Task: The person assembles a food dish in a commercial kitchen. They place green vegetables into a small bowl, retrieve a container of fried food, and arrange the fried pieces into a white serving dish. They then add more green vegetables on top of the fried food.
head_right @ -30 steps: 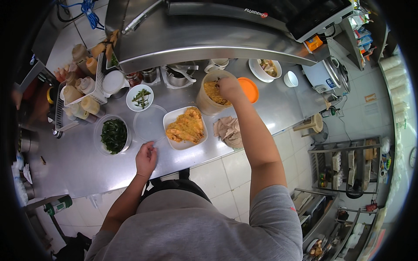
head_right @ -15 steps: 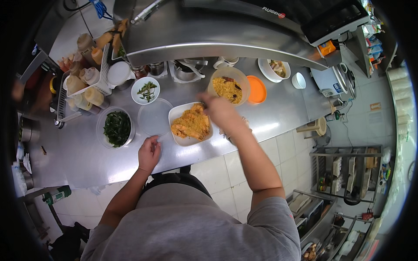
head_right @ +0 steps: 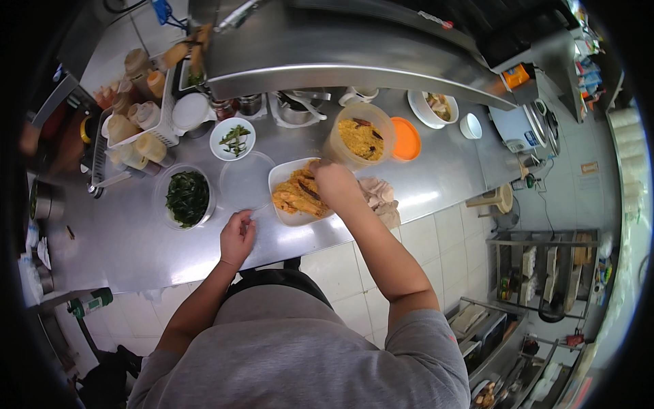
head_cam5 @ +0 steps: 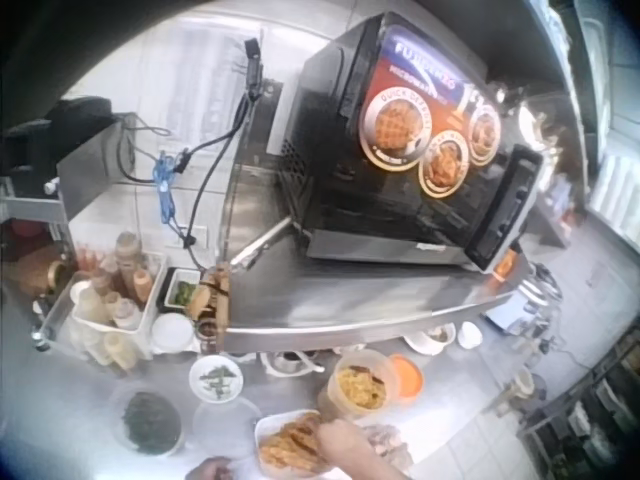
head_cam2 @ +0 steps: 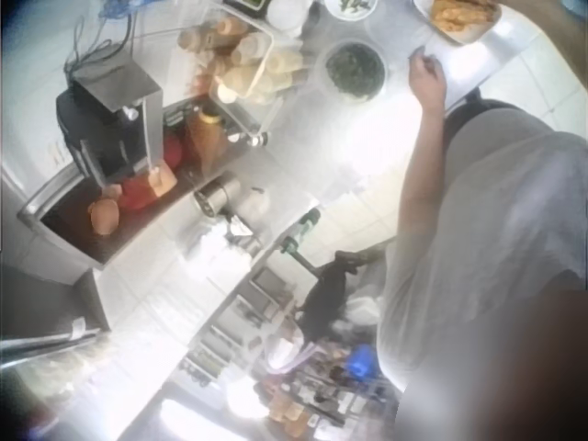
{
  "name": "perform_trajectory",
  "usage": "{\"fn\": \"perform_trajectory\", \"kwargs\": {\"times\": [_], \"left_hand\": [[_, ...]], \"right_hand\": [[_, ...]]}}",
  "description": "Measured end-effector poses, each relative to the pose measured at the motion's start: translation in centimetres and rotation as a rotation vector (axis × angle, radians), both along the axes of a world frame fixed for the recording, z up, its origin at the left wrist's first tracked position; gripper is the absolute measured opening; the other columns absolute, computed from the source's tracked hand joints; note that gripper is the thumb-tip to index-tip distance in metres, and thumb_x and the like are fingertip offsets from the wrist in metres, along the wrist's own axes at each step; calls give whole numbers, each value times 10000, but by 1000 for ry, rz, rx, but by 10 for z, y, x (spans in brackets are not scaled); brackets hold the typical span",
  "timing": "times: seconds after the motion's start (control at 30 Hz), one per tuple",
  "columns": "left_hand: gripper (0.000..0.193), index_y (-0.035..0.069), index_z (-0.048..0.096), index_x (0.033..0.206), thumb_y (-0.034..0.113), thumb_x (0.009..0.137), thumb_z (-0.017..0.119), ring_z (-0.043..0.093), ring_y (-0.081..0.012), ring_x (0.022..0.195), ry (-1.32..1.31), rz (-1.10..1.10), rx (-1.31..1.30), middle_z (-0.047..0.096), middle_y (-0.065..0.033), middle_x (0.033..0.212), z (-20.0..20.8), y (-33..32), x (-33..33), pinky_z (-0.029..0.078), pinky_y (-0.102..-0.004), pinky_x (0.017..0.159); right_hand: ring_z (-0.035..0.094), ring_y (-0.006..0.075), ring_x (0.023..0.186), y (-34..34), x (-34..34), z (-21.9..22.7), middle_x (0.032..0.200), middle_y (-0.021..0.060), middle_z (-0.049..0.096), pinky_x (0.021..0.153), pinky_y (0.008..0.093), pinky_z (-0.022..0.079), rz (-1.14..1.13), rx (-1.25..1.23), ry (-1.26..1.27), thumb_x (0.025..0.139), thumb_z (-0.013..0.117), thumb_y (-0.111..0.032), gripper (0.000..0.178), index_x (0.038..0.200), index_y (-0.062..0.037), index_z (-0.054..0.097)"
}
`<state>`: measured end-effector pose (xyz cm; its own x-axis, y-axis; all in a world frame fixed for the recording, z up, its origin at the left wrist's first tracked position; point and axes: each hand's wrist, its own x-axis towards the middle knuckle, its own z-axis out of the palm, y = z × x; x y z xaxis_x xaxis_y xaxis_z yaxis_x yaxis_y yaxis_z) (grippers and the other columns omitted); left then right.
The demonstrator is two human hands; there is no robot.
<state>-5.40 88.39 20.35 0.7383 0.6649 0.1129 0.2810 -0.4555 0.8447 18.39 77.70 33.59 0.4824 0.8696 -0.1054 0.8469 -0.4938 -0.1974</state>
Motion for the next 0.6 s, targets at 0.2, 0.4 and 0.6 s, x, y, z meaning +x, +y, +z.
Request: {"fn": "perform_trajectory", "kwargs": {"times": [0.2, 0.4, 0.6], "left_hand": [[241, 87, 585, 1047, 139, 815, 618, 607, -225, 659, 18, -14, -39, 600, -75, 831, 10, 3, -4, 490, -342, 616], [231, 71, 567, 1036, 127, 816, 610, 617, -241, 774, 7, -118, -46, 599, -85, 907, 26, 6, -27, 498, -352, 685], [248, 63, 557, 1046, 109, 810, 620, 541, -236, 551, -140, -65, 178, 586, -94, 839, 2, 17, -50, 466, -347, 546]], "right_hand": [[590, 316, 927, 27, -32, 16, 990, 157, 626, 798, 381, 485, 168, 240, 66, 738, 530, -25, 275, 990, -54, 635], [544, 335, 1036, 107, -93, 7, 1124, 144, 581, 895, 411, 448, 420, 288, 251, 753, 583, -72, 338, 1090, -72, 614], [470, 333, 1125, 192, -172, -26, 1186, 147, 498, 886, 425, 448, 571, 22, 195, 780, 585, -95, 312, 1088, -51, 593]]}}
